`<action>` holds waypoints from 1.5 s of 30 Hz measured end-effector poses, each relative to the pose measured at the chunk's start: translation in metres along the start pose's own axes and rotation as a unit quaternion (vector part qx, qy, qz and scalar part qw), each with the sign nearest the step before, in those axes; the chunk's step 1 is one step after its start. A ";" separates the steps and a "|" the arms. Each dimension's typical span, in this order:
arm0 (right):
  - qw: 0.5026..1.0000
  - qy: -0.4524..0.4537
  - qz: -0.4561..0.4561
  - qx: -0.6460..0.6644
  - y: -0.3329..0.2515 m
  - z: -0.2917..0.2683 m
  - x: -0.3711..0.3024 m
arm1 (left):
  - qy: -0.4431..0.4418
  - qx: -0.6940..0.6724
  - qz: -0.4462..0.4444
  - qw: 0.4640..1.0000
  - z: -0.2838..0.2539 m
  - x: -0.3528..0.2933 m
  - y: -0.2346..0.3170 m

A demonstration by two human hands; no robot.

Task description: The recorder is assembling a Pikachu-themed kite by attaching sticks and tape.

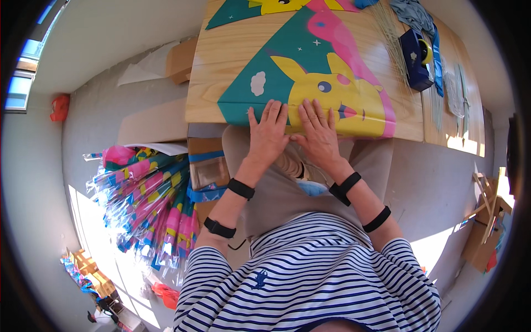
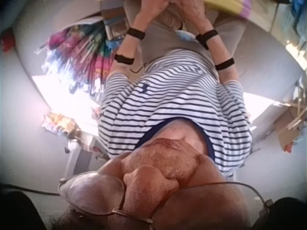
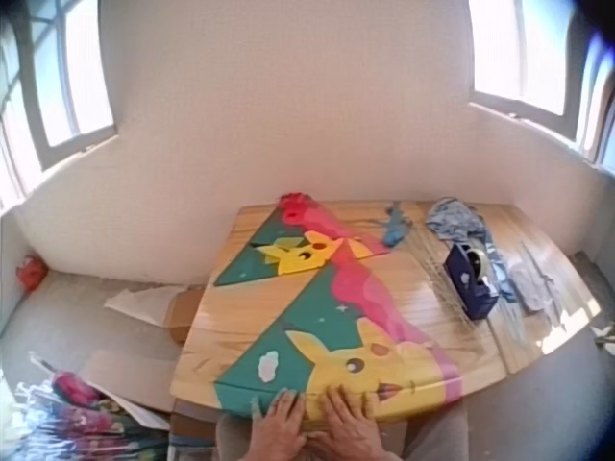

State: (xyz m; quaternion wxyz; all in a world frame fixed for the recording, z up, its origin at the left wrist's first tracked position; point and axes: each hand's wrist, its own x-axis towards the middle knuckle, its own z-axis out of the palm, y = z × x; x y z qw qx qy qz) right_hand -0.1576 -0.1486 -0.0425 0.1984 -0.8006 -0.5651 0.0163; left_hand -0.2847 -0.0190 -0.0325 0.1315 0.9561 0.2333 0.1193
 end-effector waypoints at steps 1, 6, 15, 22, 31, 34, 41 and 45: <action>1.000 0.000 -0.002 0.000 0.000 0.000 0.000 | 0.002 0.004 0.000 1.000 0.000 -0.001 -0.002; 1.000 -0.001 -0.012 -0.004 0.003 0.000 -0.001 | 0.006 0.039 0.003 0.999 -0.011 -0.008 -0.018; 1.000 -0.001 -0.012 -0.008 0.003 -0.001 -0.002 | 0.028 0.129 -0.066 0.989 -0.031 -0.028 -0.091; 1.000 0.017 -0.013 -0.009 0.001 -0.001 -0.002 | 0.061 0.146 -0.167 0.973 -0.055 -0.039 -0.117; 0.999 0.040 -0.002 0.001 0.005 0.006 -0.004 | -0.004 -0.018 0.026 0.999 -0.021 0.004 -0.014; 0.998 0.064 -0.002 -0.003 0.004 0.005 -0.005 | 0.013 0.007 0.026 1.000 -0.013 -0.001 -0.019; 0.995 0.090 0.033 -0.020 0.024 -0.014 -0.022 | -0.011 0.004 0.015 1.000 -0.021 0.003 -0.008; 0.993 0.064 0.093 -0.041 0.047 -0.036 -0.047 | -0.016 0.005 0.006 1.000 -0.021 0.002 -0.008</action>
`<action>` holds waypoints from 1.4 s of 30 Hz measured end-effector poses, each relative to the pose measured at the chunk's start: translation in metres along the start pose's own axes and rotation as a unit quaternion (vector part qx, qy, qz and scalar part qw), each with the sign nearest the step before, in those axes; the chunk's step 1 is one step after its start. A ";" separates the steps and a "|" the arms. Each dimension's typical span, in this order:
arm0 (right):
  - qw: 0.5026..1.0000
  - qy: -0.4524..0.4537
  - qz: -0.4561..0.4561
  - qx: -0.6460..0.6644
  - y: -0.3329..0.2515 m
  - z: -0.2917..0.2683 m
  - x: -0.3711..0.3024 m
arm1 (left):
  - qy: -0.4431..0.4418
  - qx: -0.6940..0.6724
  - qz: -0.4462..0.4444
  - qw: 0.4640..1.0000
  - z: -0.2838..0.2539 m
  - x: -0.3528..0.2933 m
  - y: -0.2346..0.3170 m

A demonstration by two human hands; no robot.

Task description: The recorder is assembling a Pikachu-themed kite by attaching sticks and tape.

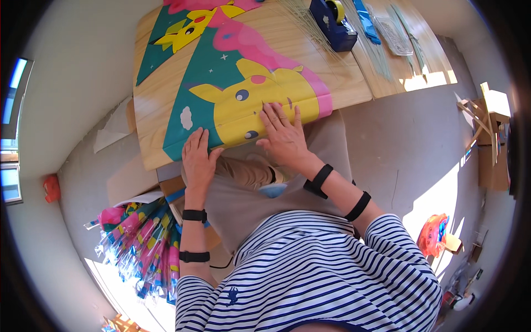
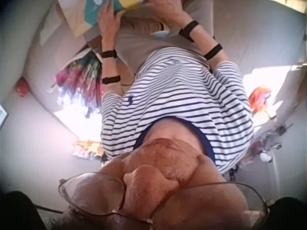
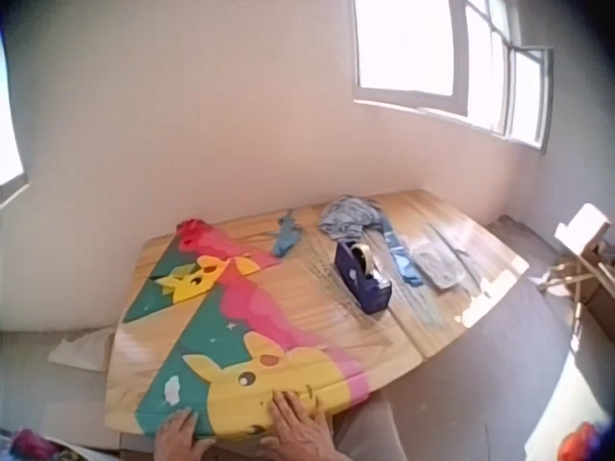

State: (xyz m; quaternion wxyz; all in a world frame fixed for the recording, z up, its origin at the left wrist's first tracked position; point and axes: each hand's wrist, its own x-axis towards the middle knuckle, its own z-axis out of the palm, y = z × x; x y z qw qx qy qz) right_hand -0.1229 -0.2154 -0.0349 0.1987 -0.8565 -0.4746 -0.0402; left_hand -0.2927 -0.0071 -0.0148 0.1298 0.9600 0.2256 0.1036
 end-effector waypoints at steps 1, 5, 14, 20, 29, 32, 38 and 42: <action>1.000 -0.004 0.018 -0.012 0.009 -0.006 -0.005 | 0.000 0.004 0.001 1.000 0.001 0.001 0.001; 0.995 -0.013 0.083 -0.047 0.048 -0.019 -0.022 | -0.014 0.011 0.002 1.000 -0.004 0.004 0.008; 0.970 0.101 0.219 -0.031 0.115 -0.051 -0.019 | -0.014 0.007 0.007 1.000 -0.004 0.006 0.003; 0.930 0.185 0.317 -0.018 0.211 -0.076 0.017 | -0.034 -0.019 -0.027 0.999 -0.010 0.016 0.012; 0.897 0.184 0.395 -0.077 0.281 -0.098 0.051 | -0.005 -0.043 -0.005 0.999 -0.020 0.013 0.020; 0.884 0.150 0.432 -0.092 0.312 -0.099 0.051 | -0.019 -0.068 -0.040 0.997 -0.018 0.009 0.017; 0.917 0.103 0.364 -0.128 0.325 -0.093 0.052 | -0.019 -0.071 -0.054 0.996 -0.025 0.008 0.031; 0.924 0.021 0.327 -0.195 0.326 -0.094 0.055 | -0.014 -0.073 -0.054 0.996 -0.027 0.007 0.034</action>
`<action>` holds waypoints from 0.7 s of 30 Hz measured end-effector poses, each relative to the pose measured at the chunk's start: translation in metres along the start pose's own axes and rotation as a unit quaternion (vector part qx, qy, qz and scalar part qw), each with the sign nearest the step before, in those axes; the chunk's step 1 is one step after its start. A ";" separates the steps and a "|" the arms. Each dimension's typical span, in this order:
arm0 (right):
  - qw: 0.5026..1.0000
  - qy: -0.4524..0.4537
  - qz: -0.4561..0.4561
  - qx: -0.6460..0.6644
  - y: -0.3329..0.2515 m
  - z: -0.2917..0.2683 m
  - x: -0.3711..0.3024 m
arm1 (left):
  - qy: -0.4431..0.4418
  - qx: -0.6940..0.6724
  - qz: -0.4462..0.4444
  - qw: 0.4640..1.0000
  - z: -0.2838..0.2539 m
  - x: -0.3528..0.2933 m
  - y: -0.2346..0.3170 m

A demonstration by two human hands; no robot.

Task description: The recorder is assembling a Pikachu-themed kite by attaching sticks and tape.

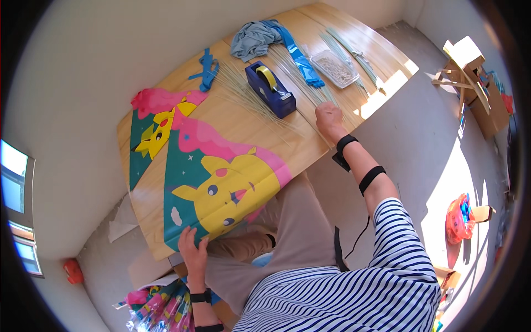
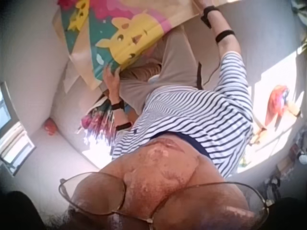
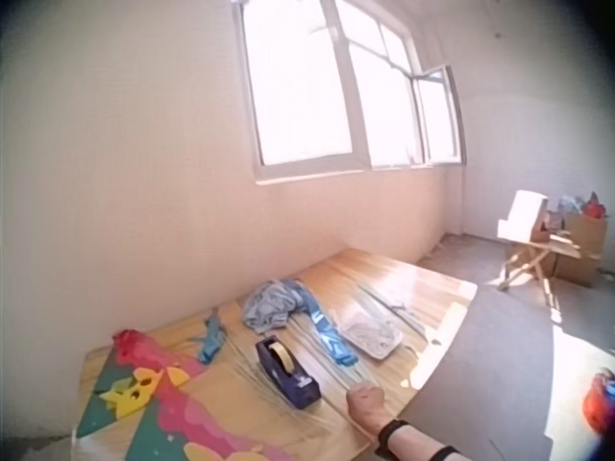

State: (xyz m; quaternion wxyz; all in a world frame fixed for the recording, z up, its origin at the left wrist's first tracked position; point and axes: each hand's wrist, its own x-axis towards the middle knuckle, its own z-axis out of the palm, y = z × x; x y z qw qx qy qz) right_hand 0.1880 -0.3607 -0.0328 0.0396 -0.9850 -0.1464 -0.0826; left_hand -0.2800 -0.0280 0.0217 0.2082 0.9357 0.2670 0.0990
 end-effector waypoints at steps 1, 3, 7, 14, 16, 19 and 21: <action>1.000 0.011 -0.020 0.011 0.004 0.001 -0.001 | 0.002 0.001 -0.001 1.000 0.000 -0.001 -0.001; 0.999 0.025 -0.014 0.031 0.011 0.001 0.001 | 0.006 0.001 0.002 1.000 -0.001 -0.002 -0.002; 0.997 0.018 0.047 0.063 0.018 -0.002 0.007 | 0.011 -0.003 0.010 1.000 -0.001 -0.003 -0.006; 0.988 0.019 0.069 0.138 0.009 -0.014 -0.004 | 0.007 -0.008 0.021 1.000 0.006 -0.003 -0.006; 0.991 0.007 0.066 0.119 -0.001 -0.016 -0.005 | 0.003 -0.009 0.016 1.000 0.007 -0.004 -0.003; 0.993 -0.017 0.056 0.103 0.001 -0.012 -0.003 | -0.006 -0.012 0.018 1.000 0.006 -0.003 -0.002; 0.994 -0.030 0.054 0.096 0.007 -0.007 0.002 | -0.008 -0.014 0.018 1.000 0.006 -0.005 -0.004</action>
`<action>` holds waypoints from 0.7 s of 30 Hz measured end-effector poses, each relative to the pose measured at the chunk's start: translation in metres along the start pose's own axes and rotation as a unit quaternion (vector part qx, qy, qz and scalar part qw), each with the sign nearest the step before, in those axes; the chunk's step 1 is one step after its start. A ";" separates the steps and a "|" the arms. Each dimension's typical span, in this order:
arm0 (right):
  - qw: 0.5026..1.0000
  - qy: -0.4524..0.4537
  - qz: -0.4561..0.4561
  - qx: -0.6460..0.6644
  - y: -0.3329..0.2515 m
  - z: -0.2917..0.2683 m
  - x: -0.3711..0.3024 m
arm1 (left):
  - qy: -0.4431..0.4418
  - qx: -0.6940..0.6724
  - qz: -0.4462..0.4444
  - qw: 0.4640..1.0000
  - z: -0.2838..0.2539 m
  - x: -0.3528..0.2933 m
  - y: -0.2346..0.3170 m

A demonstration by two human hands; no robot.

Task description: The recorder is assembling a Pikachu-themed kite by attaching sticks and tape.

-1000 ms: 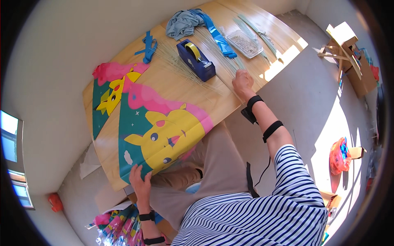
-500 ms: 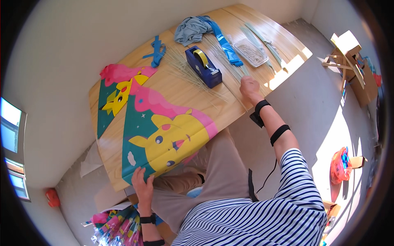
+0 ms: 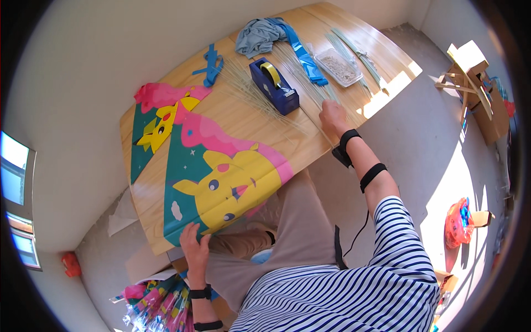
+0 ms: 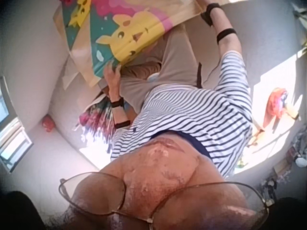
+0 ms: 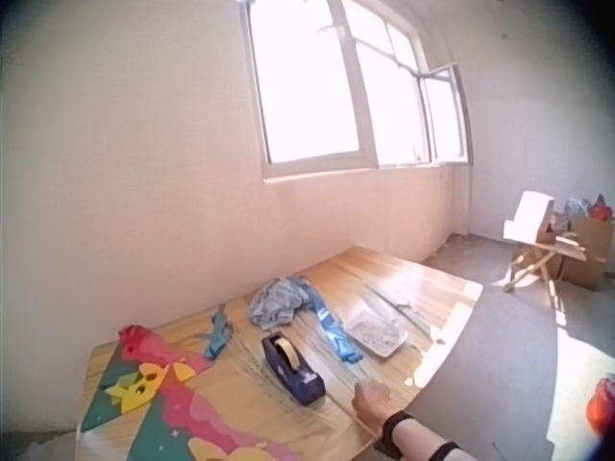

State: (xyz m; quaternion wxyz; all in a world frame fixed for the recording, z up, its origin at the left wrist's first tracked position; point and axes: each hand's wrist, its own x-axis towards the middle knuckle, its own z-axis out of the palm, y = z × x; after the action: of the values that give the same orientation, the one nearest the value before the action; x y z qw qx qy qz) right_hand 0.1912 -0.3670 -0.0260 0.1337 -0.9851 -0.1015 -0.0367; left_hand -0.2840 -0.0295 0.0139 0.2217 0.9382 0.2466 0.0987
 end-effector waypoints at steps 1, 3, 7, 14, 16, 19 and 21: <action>1.000 -0.002 0.003 -0.004 0.002 0.001 0.005 | 0.002 -0.001 -0.001 1.000 0.000 -0.001 -0.001; 1.000 0.002 0.010 -0.007 0.009 0.002 0.010 | 0.002 -0.001 -0.001 1.000 0.000 0.000 -0.003; 0.999 0.025 0.026 0.001 0.014 -0.002 0.009 | -0.003 0.000 -0.009 1.000 0.000 -0.003 -0.002; 0.996 0.037 0.075 0.020 0.034 -0.009 0.011 | 0.000 -0.011 0.006 1.000 0.003 0.001 0.004; 0.995 0.046 0.073 0.041 0.032 -0.012 0.008 | 0.008 -0.009 0.000 1.000 0.002 -0.003 0.000; 0.992 0.105 0.000 0.076 0.025 -0.022 -0.006 | 0.032 -0.016 0.000 0.999 0.002 -0.004 -0.003; 0.977 0.159 -0.105 0.093 0.016 -0.022 -0.027 | 0.053 -0.024 -0.001 0.998 0.000 -0.003 -0.001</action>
State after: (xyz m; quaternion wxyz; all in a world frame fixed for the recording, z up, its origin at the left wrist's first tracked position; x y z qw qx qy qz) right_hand 0.1673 -0.3926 -0.0119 0.2345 -0.9339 -0.1846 -0.1968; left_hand -0.2874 -0.0304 0.0127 0.2311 0.9258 0.2567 0.1538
